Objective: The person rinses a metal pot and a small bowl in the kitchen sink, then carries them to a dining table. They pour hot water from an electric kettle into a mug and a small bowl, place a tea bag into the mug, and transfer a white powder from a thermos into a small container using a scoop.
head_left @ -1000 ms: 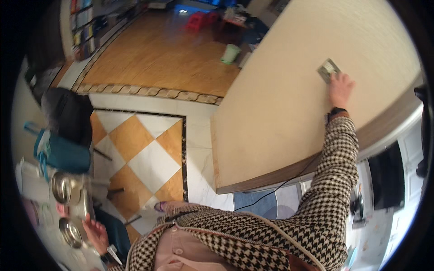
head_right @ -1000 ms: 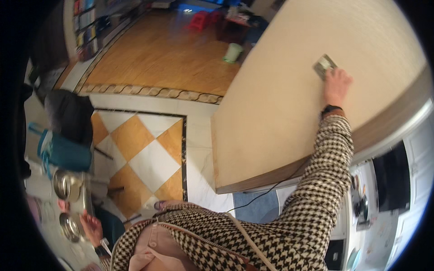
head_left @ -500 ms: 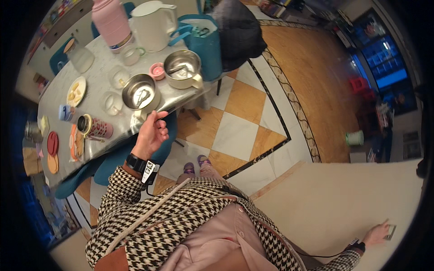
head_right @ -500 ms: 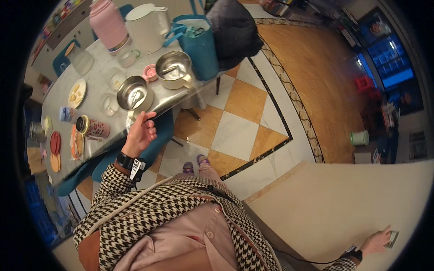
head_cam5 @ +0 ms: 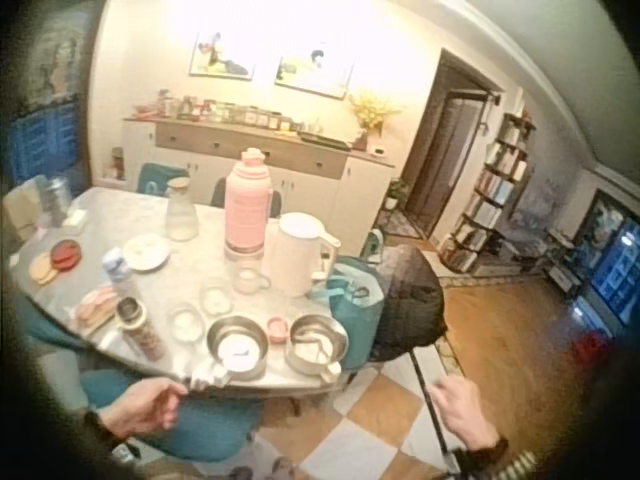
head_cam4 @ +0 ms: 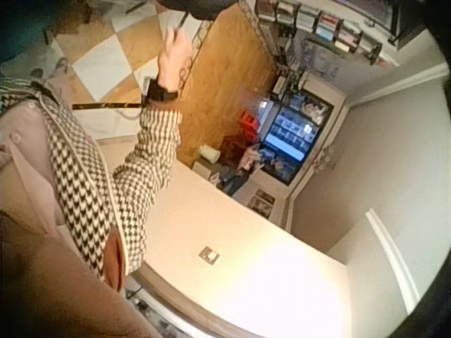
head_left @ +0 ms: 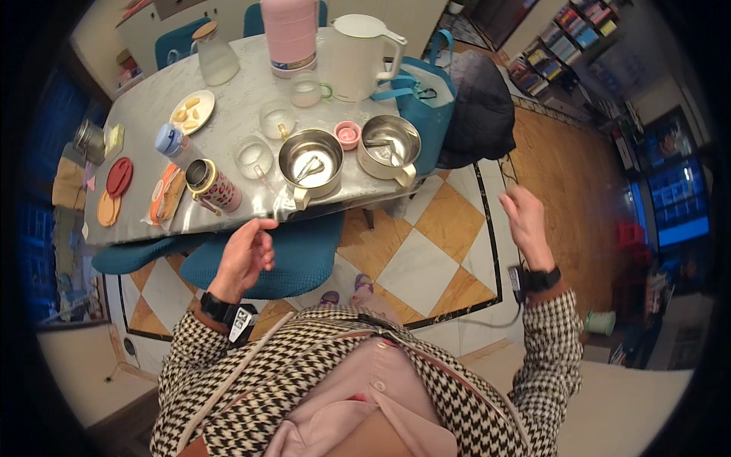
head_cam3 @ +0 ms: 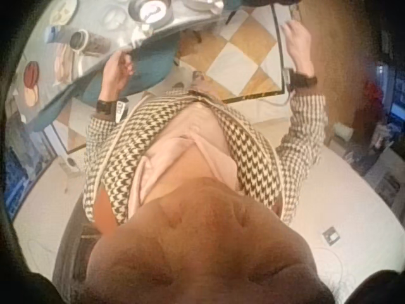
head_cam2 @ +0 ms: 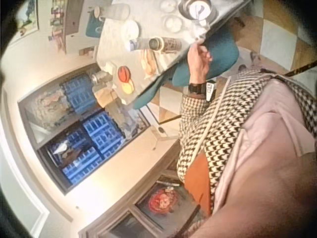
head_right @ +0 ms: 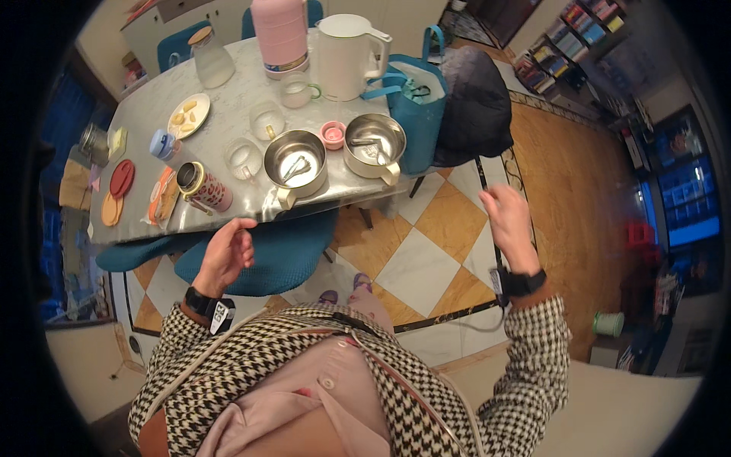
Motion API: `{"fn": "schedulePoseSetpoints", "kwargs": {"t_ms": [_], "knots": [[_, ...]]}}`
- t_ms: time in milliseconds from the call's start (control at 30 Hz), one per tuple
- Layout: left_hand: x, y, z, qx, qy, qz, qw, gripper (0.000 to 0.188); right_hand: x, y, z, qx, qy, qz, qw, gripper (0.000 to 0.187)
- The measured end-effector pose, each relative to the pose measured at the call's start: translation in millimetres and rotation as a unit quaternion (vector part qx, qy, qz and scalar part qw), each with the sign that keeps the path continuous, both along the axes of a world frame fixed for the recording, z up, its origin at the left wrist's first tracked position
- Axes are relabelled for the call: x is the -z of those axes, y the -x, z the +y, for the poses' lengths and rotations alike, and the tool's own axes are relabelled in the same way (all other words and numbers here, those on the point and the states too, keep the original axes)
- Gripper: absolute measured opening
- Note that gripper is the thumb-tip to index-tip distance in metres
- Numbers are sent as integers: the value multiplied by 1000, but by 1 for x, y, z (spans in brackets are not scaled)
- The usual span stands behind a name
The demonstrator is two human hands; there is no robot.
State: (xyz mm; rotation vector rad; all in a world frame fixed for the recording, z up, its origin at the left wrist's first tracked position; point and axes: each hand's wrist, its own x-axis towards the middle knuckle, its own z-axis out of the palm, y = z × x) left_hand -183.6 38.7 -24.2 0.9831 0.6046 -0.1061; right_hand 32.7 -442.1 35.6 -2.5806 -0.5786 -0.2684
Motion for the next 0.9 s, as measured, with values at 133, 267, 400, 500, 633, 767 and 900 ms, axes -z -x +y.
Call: {"fn": "schedulePoseSetpoints", "kwargs": {"t_ms": [133,267,400,500,633,767,900], "knots": [[11,31,19,-109,-13,2,994,33,2,-106,87,-112,-82,13,990,27],[20,41,14,-245,-23,18,969,31,22,-231,145,-145,-112,64,981,44],[18,30,-21,-366,-30,38,929,29,45,-339,197,-151,-157,74,973,61],[14,14,-55,-421,-31,68,904,30,61,-395,231,-175,-192,61,964,62],[6,2,-107,-483,-46,122,866,31,78,-439,249,-239,-284,124,920,43],[-6,0,-159,-531,-45,129,836,30,72,-459,260,-293,-412,285,815,21],[-12,15,-201,-601,-37,148,785,30,62,-454,268,-361,-440,282,773,20]]}}
